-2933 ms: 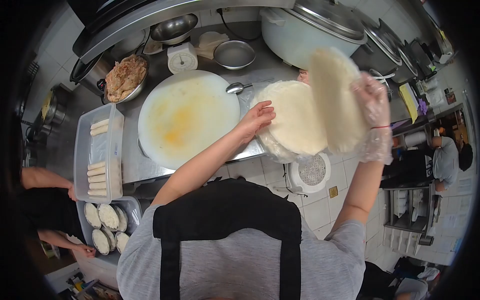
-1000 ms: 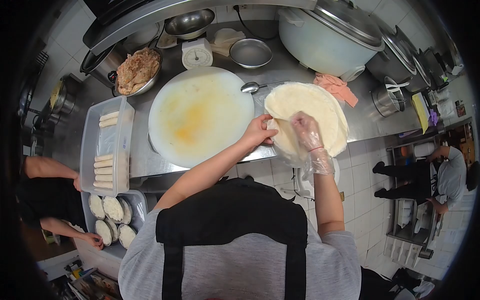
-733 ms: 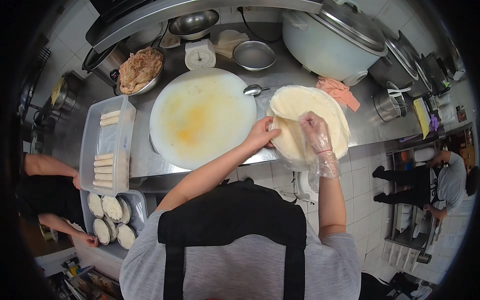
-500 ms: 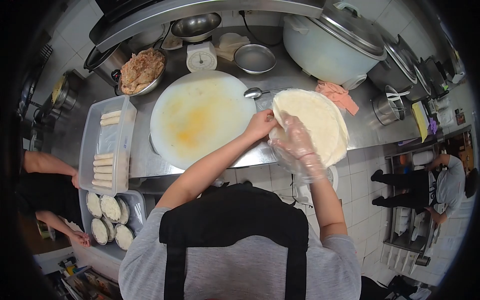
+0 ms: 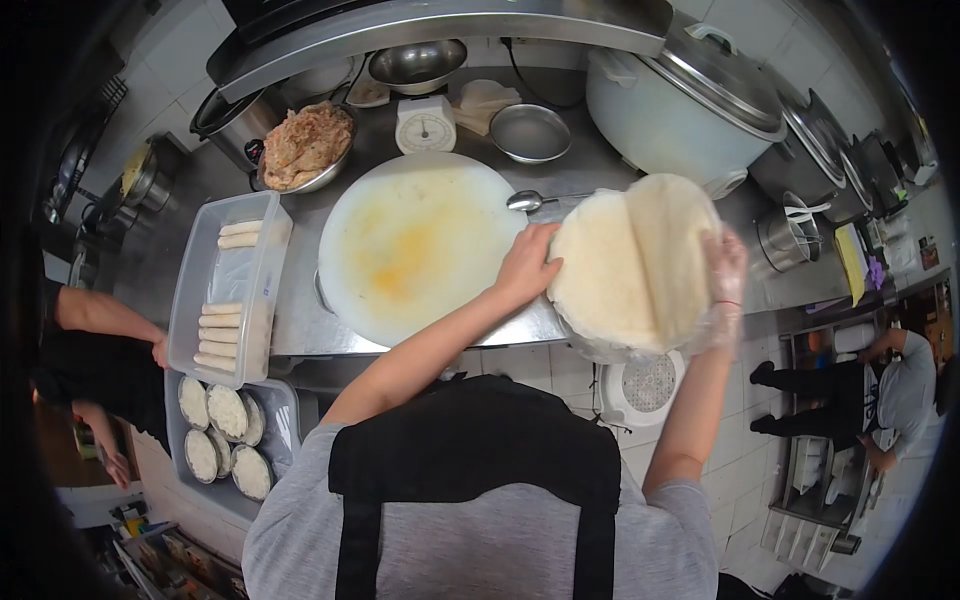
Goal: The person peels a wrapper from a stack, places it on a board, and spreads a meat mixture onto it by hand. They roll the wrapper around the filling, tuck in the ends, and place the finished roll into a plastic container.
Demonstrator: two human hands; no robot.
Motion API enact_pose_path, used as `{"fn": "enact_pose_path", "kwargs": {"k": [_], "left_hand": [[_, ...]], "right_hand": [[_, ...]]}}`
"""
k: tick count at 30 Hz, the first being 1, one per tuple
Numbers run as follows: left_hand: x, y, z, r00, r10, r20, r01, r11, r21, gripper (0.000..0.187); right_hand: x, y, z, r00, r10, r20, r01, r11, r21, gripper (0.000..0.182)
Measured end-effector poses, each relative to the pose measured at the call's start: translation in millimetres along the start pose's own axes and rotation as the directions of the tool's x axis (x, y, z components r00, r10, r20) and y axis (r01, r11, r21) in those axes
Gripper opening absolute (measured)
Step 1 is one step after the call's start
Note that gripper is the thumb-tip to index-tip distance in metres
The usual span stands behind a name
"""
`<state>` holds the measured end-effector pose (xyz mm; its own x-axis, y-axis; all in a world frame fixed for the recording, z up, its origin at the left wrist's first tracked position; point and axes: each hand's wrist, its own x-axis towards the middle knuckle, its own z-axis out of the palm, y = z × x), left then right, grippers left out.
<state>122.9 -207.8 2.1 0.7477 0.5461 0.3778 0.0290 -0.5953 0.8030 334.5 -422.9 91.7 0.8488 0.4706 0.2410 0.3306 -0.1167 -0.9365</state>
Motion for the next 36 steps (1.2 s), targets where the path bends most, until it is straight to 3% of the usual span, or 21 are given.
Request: {"fn": "enact_pose_path", "kwargs": {"k": [1,3,4,6,9,12,14,18,23,24,25,26,27,29,30,31,32,33,34,35,36], "left_hand": [[-1.7,4.0,-1.9,1.000,-0.007,-0.006,0.007,1.000,0.010,0.037],[-8.4,11.5,-2.1,0.918,0.380,0.117,-0.391,0.915,0.101,0.039],[-14.1,11.5,2.0,0.923,0.366,0.114,-0.378,0.919,0.112,0.039],[-19.8,13.6,12.0,0.817,0.293,0.496,-0.400,0.909,0.121,0.044],[-23.5,10.1,13.3,0.834,0.316,0.452,-0.405,0.907,0.114,0.043],[-24.7,11.8,12.1,0.828,0.320,0.460,-0.420,0.898,0.132,0.043],[-23.8,11.9,12.0,0.827,0.316,0.466,-0.426,0.892,0.151,0.043],[-21.3,15.7,9.9,0.820,0.285,0.497,-0.410,0.898,0.161,0.041],[-19.0,12.6,12.5,0.821,0.329,0.466,-0.437,0.888,0.144,0.035],[-18.4,12.7,12.5,0.817,0.323,0.477,-0.431,0.892,0.134,0.035],[-17.6,13.7,12.7,0.813,0.331,0.480,-0.440,0.888,0.133,0.035],[-18.7,13.7,13.2,0.818,0.332,0.470,-0.445,0.883,0.150,0.036],[-20.4,14.1,12.8,0.825,0.330,0.459,-0.446,0.879,0.169,0.036],[-23.9,15.9,12.6,0.824,0.322,0.466,-0.443,0.879,0.176,0.038],[-21.4,16.2,11.1,0.823,0.316,0.471,-0.442,0.878,0.184,0.040],[-21.3,16.4,9.1,0.825,0.316,0.469,-0.442,0.877,0.187,0.040],[-18.9,17.1,7.5,0.804,0.291,0.519,-0.421,0.894,0.151,0.043],[-16.2,16.1,6.3,0.779,0.267,0.568,-0.397,0.910,0.117,0.047],[-16.3,14.5,5.3,0.780,0.264,0.567,-0.395,0.911,0.119,0.047],[-15.2,9.3,5.6,0.791,0.322,0.521,-0.387,0.922,0.018,0.049],[-14.4,5.8,4.5,0.802,0.373,0.467,-0.381,0.921,-0.082,0.051]], "right_hand": [[5.7,-10.5,-11.4,1.000,-0.011,-0.009,0.012,0.999,0.032,0.020],[23.8,-26.7,-42.8,0.997,-0.060,0.038,0.059,0.998,0.028,0.022],[30.5,-38.7,-51.6,0.995,-0.065,0.079,0.061,0.997,0.048,0.023],[46.0,-59.3,-65.8,0.989,-0.071,0.127,0.063,0.996,0.062,0.024],[71.2,-75.3,-97.5,0.993,-0.038,0.114,0.047,0.996,-0.075,0.023],[122.8,-60.5,-157.2,0.996,0.064,0.055,-0.062,0.997,-0.051,0.029],[116.5,-63.2,-175.9,0.993,0.116,0.016,-0.115,0.993,-0.035,0.033],[60.9,-143.8,-133.6,0.980,0.158,-0.120,-0.118,0.951,0.284,0.020],[36.2,-175.2,-118.2,0.961,0.104,-0.255,-0.007,0.935,0.354,0.023],[40.8,-165.4,-129.5,0.952,-0.163,-0.259,0.220,0.954,0.206,0.025],[44.6,-158.8,-141.7,0.879,-0.422,-0.224,0.444,0.894,0.057,0.027],[40.0,-158.9,-148.9,0.931,-0.359,-0.060,0.344,0.812,0.472,0.041],[33.8,-169.9,-138.0,0.929,-0.364,-0.063,0.349,0.809,0.473,0.041],[27.5,-196.6,-117.2,0.872,-0.483,-0.075,0.468,0.783,0.409,0.032],[49.1,-199.6,-141.9,0.867,-0.492,-0.077,0.476,0.776,0.413,0.032],[86.8,-196.0,-184.9,0.855,-0.511,-0.088,0.512,0.859,-0.018,0.032],[113.5,-195.0,-207.0,0.839,-0.537,-0.091,0.447,0.775,-0.447,0.033],[123.9,-192.9,-201.7,0.834,-0.543,-0.093,0.453,0.772,-0.445,0.033],[131.3,-183.8,-193.8,0.892,-0.417,-0.175,0.391,0.906,-0.162,0.033],[134.5,-178.3,-183.8,0.940,-0.268,-0.209,0.301,0.943,0.140,0.034],[114.9,-184.9,-149.4,0.947,-0.228,-0.227,0.260,0.958,0.122,0.031]]}}
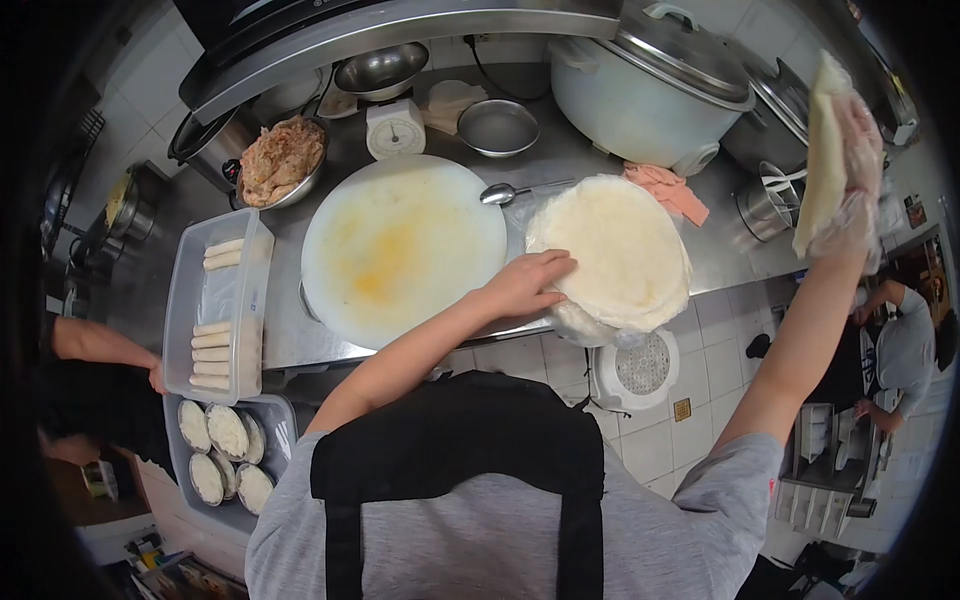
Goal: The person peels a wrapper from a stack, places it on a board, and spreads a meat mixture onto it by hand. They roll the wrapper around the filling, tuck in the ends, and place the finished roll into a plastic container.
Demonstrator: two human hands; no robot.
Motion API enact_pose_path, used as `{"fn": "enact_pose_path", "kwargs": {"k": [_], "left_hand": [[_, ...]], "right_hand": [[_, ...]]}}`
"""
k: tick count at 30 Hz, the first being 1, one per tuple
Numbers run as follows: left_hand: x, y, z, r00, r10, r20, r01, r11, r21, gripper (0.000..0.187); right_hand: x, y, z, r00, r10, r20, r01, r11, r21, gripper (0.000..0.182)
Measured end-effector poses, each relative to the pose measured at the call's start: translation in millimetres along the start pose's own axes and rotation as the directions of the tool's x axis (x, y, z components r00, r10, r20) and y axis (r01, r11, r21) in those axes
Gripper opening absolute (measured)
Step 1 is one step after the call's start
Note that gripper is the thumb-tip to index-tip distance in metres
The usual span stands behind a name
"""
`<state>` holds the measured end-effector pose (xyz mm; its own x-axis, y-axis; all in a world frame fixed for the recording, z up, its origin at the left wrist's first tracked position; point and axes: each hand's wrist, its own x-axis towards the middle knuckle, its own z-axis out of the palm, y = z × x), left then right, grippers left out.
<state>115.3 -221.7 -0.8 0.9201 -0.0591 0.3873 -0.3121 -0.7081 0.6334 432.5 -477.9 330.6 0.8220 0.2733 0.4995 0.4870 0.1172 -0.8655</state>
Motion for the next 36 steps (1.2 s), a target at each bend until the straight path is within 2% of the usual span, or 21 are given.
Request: {"fn": "enact_pose_path", "kwargs": {"k": [1,3,4,5,6,7,9,10,11,13,15,16,19,23,26,28,29,32,33,35,36], "left_hand": [[-1.6,1.0,-2.2,1.000,-0.005,-0.007,0.005,1.000,0.003,0.051],[-7.8,7.1,-4.6,0.958,-0.147,-0.246,0.120,0.985,-0.121,0.048],[-9.1,7.3,-4.5,0.958,-0.152,-0.243,0.125,0.985,-0.123,0.048],[-9.1,7.1,-4.6,0.909,-0.380,-0.172,0.255,0.832,-0.492,0.045],[-9.8,9.0,-5.7,0.831,-0.556,-0.016,0.340,0.533,-0.775,0.043],[-12.3,11.5,-6.5,0.829,-0.558,-0.010,0.347,0.528,-0.775,0.043],[-14.2,20.2,-18.1,0.778,-0.582,0.237,0.253,-0.055,-0.966,0.043],[-17.9,24.3,-18.8,0.811,-0.538,0.229,0.215,-0.089,-0.973,0.049],[-19.8,29.3,-23.6,0.781,-0.577,0.240,0.222,-0.102,-0.970,0.051],[-21.8,24.7,-25.6,0.788,-0.559,0.256,0.203,-0.157,-0.967,0.052],[-21.7,16.8,-28.7,0.765,-0.523,0.375,0.263,-0.277,-0.924,0.054],[-24.9,9.4,-25.9,0.737,-0.516,0.436,0.285,-0.348,-0.893,0.052],[-34.6,-5.2,-12.0,0.718,-0.538,0.441,0.301,-0.331,-0.895,0.043],[-38.8,-3.7,-1.3,0.708,-0.578,0.407,0.324,-0.247,-0.914,0.038],[-34.9,-0.4,6.8,0.629,-0.688,0.363,0.362,-0.154,-0.919,0.037],[-33.5,-3.5,11.6,0.633,-0.703,0.324,0.395,-0.066,-0.916,0.035],[-30.4,-1.9,9.7,0.633,-0.702,0.326,0.392,-0.071,-0.917,0.035],[-20.0,4.1,1.2,0.647,-0.739,0.190,0.402,0.118,-0.908,0.032],[-19.3,4.5,-0.7,0.650,-0.734,0.196,0.404,0.116,-0.908,0.032],[-21.7,4.2,-7.5,0.668,-0.721,0.182,0.180,-0.081,-0.980,0.029],[-25.0,4.3,-9.6,0.671,-0.712,0.209,0.191,-0.106,-0.976,0.031]], "right_hand": [[-19.7,-4.8,22.6,0.996,0.003,0.085,0.005,0.996,-0.093,0.028],[-55.0,-3.0,51.9,0.976,0.034,0.215,-0.046,0.998,0.052,0.025],[-63.9,5.9,55.5,0.964,0.004,0.266,-0.040,0.991,0.131,0.026],[-74.7,10.4,62.0,0.951,0.035,0.307,-0.093,0.980,0.177,0.027],[-84.3,15.6,69.8,0.926,0.040,0.376,-0.105,0.983,0.154,0.027],[-92.6,24.5,74.2,0.895,0.048,0.444,-0.117,0.985,0.130,0.027],[-94.6,85.6,73.2,0.922,0.060,0.383,-0.110,0.988,0.111,0.025],[-105.5,97.3,84.5,0.887,0.119,0.446,-0.211,0.964,0.163,0.024],[-116.9,107.0,96.1,0.843,0.172,0.509,-0.313,0.928,0.203,0.023],[-127.5,150.3,103.6,0.838,0.288,0.463,-0.395,0.906,0.152,0.022],[-134.7,188.4,98.5,0.885,0.291,0.363,-0.286,0.956,-0.068,0.025],[-134.9,218.4,88.7,0.954,0.108,0.281,0.084,0.800,-0.594,0.029],[-177.2,198.0,97.6,0.947,-0.004,0.322,0.217,0.745,-0.631,0.032],[-258.8,163.7,133.9,0.848,0.199,0.492,0.064,0.882,-0.467,0.032],[-311.8,159.1,153.0,0.782,0.184,0.596,0.080,0.918,-0.388,0.032],[-328.9,144.0,165.0,0.790,0.080,0.608,0.299,0.816,-0.495,0.035],[-331.3,134.3,170.6,0.787,0.084,0.611,0.300,0.814,-0.498,0.035],[-331.6,117.7,175.4,0.795,0.083,0.601,0.349,0.748,-0.564,0.035],[-327.9,120.5,174.5,0.801,0.068,0.595,0.347,0.757,-0.554,0.032],[-325.4,126.3,169.1,0.807,0.055,0.587,0.344,0.765,-0.544,0.029],[-324.2,130.8,165.1,0.800,0.144,0.583,0.230,0.824,-0.519,0.025]]}}
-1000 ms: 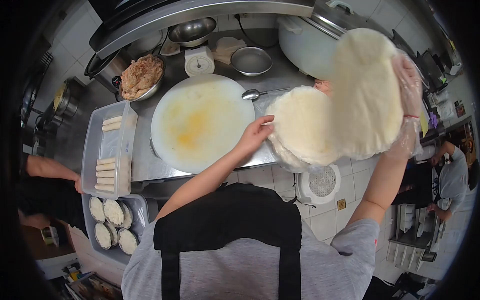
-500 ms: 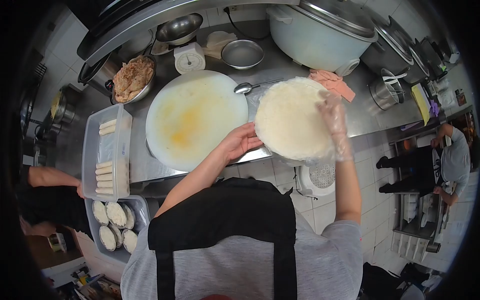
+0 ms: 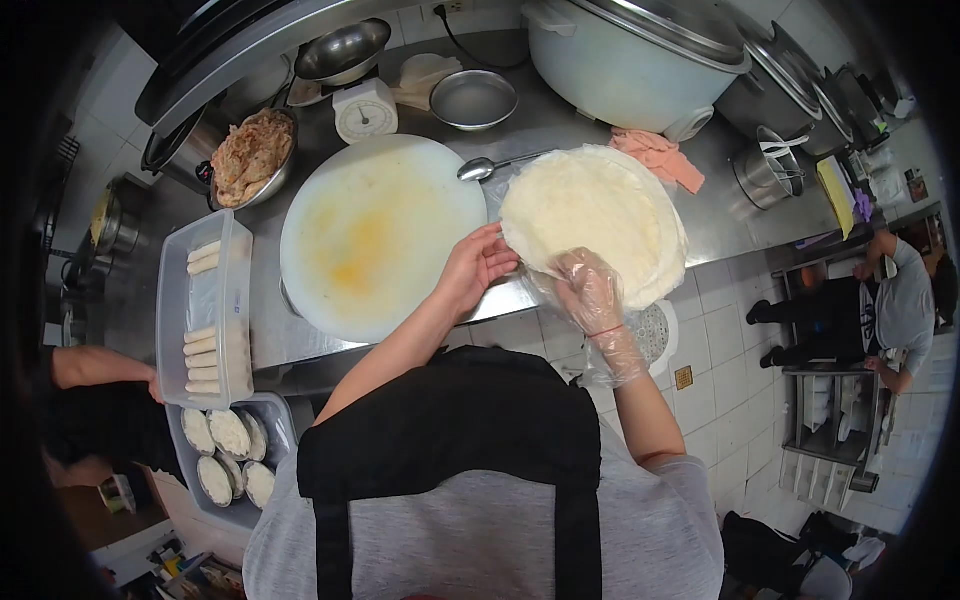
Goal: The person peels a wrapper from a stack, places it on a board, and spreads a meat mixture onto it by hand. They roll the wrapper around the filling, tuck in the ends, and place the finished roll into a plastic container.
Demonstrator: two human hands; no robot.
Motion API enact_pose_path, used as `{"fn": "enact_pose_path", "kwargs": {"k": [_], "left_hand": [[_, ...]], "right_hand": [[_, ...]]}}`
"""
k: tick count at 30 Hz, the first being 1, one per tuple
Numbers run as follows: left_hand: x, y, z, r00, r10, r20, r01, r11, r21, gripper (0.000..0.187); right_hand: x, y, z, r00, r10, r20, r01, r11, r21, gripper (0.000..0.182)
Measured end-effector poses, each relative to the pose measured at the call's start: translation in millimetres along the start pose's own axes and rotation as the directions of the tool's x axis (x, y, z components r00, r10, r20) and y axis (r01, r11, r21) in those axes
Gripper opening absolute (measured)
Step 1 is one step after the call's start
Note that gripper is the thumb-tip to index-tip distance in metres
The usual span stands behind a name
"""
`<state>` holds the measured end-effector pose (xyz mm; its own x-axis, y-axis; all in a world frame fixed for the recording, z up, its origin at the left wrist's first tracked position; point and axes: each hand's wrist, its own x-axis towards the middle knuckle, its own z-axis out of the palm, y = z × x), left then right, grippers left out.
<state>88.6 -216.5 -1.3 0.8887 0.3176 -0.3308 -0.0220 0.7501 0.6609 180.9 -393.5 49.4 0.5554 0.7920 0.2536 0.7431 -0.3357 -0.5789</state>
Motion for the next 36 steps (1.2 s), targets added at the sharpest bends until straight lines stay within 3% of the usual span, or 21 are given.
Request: {"fn": "enact_pose_path", "kwargs": {"k": [1,5,7,8,10,11,12,13,14,16,19,20,21,23,24,25,27,29,31,33,36], "left_hand": [[1.1,0.7,-1.7,1.000,0.003,-0.002,-0.003,1.000,0.000,0.031],[17.4,3.3,-6.4,0.997,-0.059,0.055,0.061,0.997,-0.038,0.041],[24.8,6.6,-3.5,0.995,-0.042,0.094,0.044,0.999,-0.022,0.047],[22.7,13.6,4.6,0.992,-0.047,0.115,0.051,0.998,-0.030,0.054],[22.5,15.4,11.8,0.985,-0.044,0.169,0.054,0.997,-0.052,0.074],[23.9,12.7,9.8,0.984,-0.051,0.172,0.061,0.997,-0.051,0.074],[26.0,8.8,5.4,0.939,-0.136,0.315,0.191,0.970,-0.151,0.076],[28.5,7.1,2.5,0.868,-0.196,0.457,0.326,0.918,-0.226,0.078],[30.9,7.3,2.1,0.865,-0.203,0.460,0.331,0.918,-0.217,0.078],[35.8,9.9,2.5,0.623,-0.254,0.740,0.547,0.817,-0.181,0.073],[41.6,32.4,8.9,0.649,-0.301,0.699,0.537,0.832,-0.139,0.059],[26.0,46.4,35.2,0.815,-0.289,0.503,0.323,0.946,0.022,0.055],[15.8,52.6,50.4,0.816,-0.282,0.504,0.317,0.948,0.017,0.055],[0.2,58.0,66.8,0.924,0.130,0.361,-0.183,0.976,0.118,0.062],[-5.5,58.1,67.6,0.922,0.181,0.342,-0.240,0.961,0.139,0.069],[-11.1,54.4,66.7,0.923,0.186,0.338,-0.243,0.961,0.135,0.069],[-18.3,47.0,64.3,0.964,0.136,0.228,-0.149,0.988,0.043,0.072],[-6.9,26.8,42.2,0.962,0.099,0.255,-0.079,0.993,-0.089,0.073],[-0.6,15.7,29.6,0.980,-0.099,0.173,0.115,0.990,-0.085,0.076],[6.6,5.0,16.7,0.983,-0.072,0.169,0.077,0.997,-0.023,0.079],[7.3,1.1,17.7,0.990,-0.014,0.140,0.001,0.996,0.094,0.084]], "right_hand": [[0.2,5.0,-0.4,0.996,0.064,0.060,-0.071,0.992,0.108,0.021],[-3.4,17.6,-1.7,0.998,-0.016,0.062,0.008,0.993,0.116,0.016],[-6.9,30.3,-6.4,0.993,0.031,0.111,-0.070,0.927,0.368,0.012],[-5.3,29.9,-14.8,0.973,0.172,0.151,-0.228,0.798,0.558,0.009],[17.3,16.7,-62.2,0.964,0.247,0.100,-0.260,0.792,0.553,0.009],[30.2,10.5,-84.9,0.974,0.198,0.111,-0.225,0.783,0.580,0.011],[42.8,3.7,-107.2,0.982,0.151,0.118,-0.191,0.770,0.609,0.013],[54.6,-4.9,-130.3,0.982,-0.037,0.183,-0.085,0.782,0.618,0.013],[66.5,-15.0,-152.0,0.944,-0.225,0.241,0.023,0.773,0.634,0.015],[85.9,-35.2,-183.0,0.794,-0.501,0.345,0.185,0.740,0.647,0.019],[98.1,-34.2,-209.9,0.826,-0.366,0.430,0.177,0.891,0.418,0.017],[98.0,-34.2,-217.2,0.825,-0.368,0.429,0.181,0.892,0.415,0.017],[98.3,-33.4,-223.9,0.855,-0.339,0.393,0.175,0.901,0.396,0.013],[94.1,-21.3,-234.3,0.877,-0.315,0.363,0.171,0.911,0.376,0.011],[85.6,-6.5,-235.6,0.931,-0.233,0.282,0.125,0.926,0.355,0.012],[77.7,5.6,-233.5,0.970,-0.147,0.195,0.074,0.937,0.340,0.017],[66.7,27.0,-217.4,0.986,0.027,0.161,-0.029,1.000,0.006,0.017],[56.2,43.5,-180.2,0.972,0.194,0.132,-0.151,0.947,-0.283,0.017],[45.8,41.3,-131.7,0.963,0.146,0.225,-0.162,0.985,0.055,0.023],[38.8,40.0,-81.0,0.955,0.072,0.286,-0.128,0.974,0.184,0.029],[28.0,25.0,-14.1,0.980,0.012,0.201,-0.076,0.948,0.311,0.030]]}}
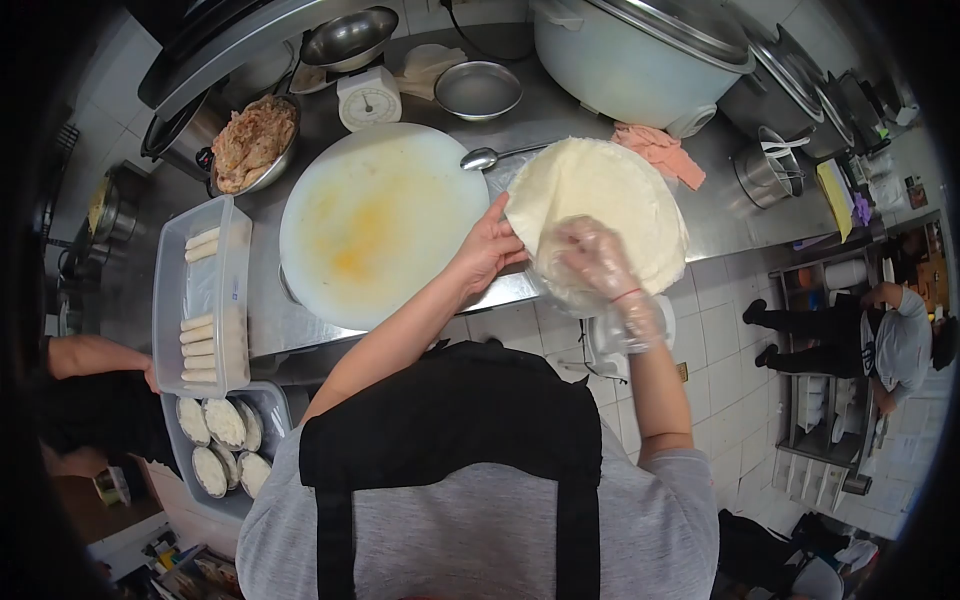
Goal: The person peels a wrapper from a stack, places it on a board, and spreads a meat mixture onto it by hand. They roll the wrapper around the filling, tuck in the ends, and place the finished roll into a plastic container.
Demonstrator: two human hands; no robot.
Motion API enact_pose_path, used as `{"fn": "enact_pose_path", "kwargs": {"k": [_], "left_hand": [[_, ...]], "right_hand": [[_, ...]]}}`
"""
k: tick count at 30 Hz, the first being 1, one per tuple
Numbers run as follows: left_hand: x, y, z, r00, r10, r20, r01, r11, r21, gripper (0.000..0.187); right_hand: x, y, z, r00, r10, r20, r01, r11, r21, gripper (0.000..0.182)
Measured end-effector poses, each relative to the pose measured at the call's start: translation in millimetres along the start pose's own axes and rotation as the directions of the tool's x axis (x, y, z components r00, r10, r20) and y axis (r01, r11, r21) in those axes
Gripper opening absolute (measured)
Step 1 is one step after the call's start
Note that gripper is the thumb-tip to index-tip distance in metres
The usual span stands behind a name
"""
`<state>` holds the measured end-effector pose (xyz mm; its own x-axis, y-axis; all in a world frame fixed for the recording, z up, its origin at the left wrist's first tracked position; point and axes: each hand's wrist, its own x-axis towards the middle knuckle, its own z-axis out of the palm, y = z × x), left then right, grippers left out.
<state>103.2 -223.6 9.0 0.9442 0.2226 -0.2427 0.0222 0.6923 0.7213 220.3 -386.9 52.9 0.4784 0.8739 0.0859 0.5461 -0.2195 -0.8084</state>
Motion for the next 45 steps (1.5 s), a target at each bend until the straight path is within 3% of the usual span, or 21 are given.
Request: {"fn": "enact_pose_path", "kwargs": {"k": [2,4,11,14,16,22,26,28,29,31,32,34,37,41,43,45], "left_hand": [[-0.2,0.8,0.5,0.999,0.032,-0.030,-0.030,0.998,0.063,0.087],[-0.5,-0.2,-0.3,0.996,0.081,-0.022,-0.077,0.987,0.138,0.093],[4.8,-1.5,1.1,0.987,0.162,-0.010,-0.153,0.951,0.268,0.093],[8.7,-0.9,6.7,0.965,0.261,0.016,-0.255,0.922,0.292,0.094],[12.8,0.5,7.6,0.949,0.312,0.048,-0.306,0.872,0.382,0.093],[13.8,6.5,11.2,0.926,0.375,0.048,-0.352,0.810,0.469,0.085],[14.9,12.0,10.2,0.914,0.393,0.098,-0.375,0.729,0.573,0.078],[16.5,12.9,10.7,0.913,0.393,0.112,-0.373,0.688,0.622,0.070],[16.7,13.2,11.8,0.913,0.393,0.113,-0.373,0.688,0.622,0.070],[16.9,13.6,13.8,0.901,0.424,0.094,-0.389,0.692,0.608,0.066],[16.4,14.3,14.3,0.901,0.424,0.095,-0.389,0.692,0.608,0.066],[15.2,15.9,14.8,0.909,0.411,0.069,-0.351,0.667,0.657,0.063],[10.4,21.3,18.0,0.944,0.326,0.050,-0.274,0.693,0.667,0.062],[12.2,18.3,15.4,0.942,0.333,0.050,-0.267,0.649,0.712,0.061],[14.7,13.7,14.0,0.907,0.419,0.050,-0.337,0.648,0.684,0.058],[14.2,14.0,14.9,0.911,0.411,0.041,-0.324,0.649,0.688,0.058]], "right_hand": [[1.8,-2.5,23.1,0.996,-0.084,-0.042,0.084,0.996,0.012,0.031],[1.3,-13.4,33.0,0.977,-0.120,-0.179,0.068,0.960,-0.270,0.033],[6.4,-14.3,37.8,0.956,-0.150,-0.251,0.062,0.943,-0.326,0.036],[8.8,-29.1,32.4,0.949,-0.168,-0.267,0.075,0.942,-0.328,0.033],[12.0,-33.6,24.7,0.970,0.028,-0.242,-0.082,0.973,-0.217,0.029],[8.3,-13.3,6.3,0.993,0.083,-0.083,-0.090,0.992,-0.084,0.032],[-1.0,-15.5,6.4,0.990,0.106,-0.088,-0.105,0.994,0.008,0.031],[-6.9,-27.6,8.9,0.993,0.072,-0.088,-0.086,0.983,-0.162,0.028],[-8.5,-25.5,11.3,0.993,0.073,-0.088,-0.086,0.983,-0.162,0.028],[-10.7,-18.5,16.8,0.993,-0.009,-0.116,-0.038,0.917,-0.397,0.030],[-11.2,-19.3,16.6,0.993,-0.009,-0.116,-0.038,0.917,-0.398,0.030],[-11.4,-21.2,16.0,0.987,0.089,-0.134,-0.118,0.967,-0.226,0.028],[-10.2,-17.9,20.0,0.971,0.057,-0.232,-0.081,0.992,-0.095,0.023],[-8.5,-17.0,20.7,0.960,0.034,-0.277,-0.053,0.997,-0.059,0.016],[-7.5,-16.8,22.1,0.956,0.048,-0.290,-0.057,0.998,-0.020,0.011],[-6.5,-23.0,21.9,0.956,0.044,-0.289,-0.068,0.995,-0.074,0.010]]}}
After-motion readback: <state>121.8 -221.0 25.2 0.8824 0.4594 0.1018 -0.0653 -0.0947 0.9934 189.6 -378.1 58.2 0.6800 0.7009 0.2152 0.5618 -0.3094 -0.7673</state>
